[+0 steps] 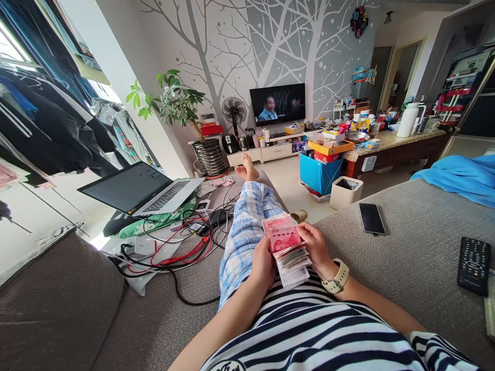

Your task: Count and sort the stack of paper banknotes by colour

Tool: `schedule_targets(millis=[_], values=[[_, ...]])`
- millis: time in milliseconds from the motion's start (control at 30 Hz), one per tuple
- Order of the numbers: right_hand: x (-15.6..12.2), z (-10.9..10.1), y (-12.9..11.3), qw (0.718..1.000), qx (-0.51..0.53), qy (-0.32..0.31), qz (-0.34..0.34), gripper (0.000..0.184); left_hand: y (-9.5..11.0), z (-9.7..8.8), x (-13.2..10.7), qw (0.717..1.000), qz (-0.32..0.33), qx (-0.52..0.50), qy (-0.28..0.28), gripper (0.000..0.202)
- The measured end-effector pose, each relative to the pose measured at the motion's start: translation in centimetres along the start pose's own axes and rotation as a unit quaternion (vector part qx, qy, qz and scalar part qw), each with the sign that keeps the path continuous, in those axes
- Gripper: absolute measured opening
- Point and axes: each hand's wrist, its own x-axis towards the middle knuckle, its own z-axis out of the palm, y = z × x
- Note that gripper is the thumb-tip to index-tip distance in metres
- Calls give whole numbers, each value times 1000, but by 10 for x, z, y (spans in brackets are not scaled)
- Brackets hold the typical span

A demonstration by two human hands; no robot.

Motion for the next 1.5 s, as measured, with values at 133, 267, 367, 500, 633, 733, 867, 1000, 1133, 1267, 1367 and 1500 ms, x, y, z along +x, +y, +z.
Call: schedule_targets(millis=[133,267,367,500,633,733,867,1000,1133,1267,1367,1500], values=[[0,-1,2,1000,-1,-1,-3,24,-2,-2,1,1000,3,-2,-2,16],[1,-1,1,1000,-18,1,0,26,-2,-2,0,1000,-2,2,-3,15],[1,-1,1,1000,-27,4,2,27,-2,-1,-1,1000,-8,-3,1,15],[1,0,1,999,-37,7,1,27,-2,-1,0,1000,-10,-11,1,13],[1,0,0,999,-37,6,6,28,-2,-1,0,1000,-7,-8,-4,13],[0,0,0,1000,-26,6,9,29,-2,-1,-1,1000,-8,-2,-3,12],[0,0,2,1000,-3,2,0,29,1,1,-3,1000,-7,5,-1,14],[-1,-1,3,1000,20,-13,-11,27,6,4,-7,1000,-12,10,-2,13],[-2,-1,2,999,34,-22,-15,24,7,6,-8,1000,-8,12,-11,10],[-2,-1,2,999,44,-21,-9,25,7,6,-7,1000,-13,8,-3,9],[-2,-1,1,999,37,-18,-9,26,7,6,-8,1000,-19,-4,-2,9],[-2,-1,1,1000,3,-17,-18,30,8,7,-8,999,-31,-20,-7,6]])
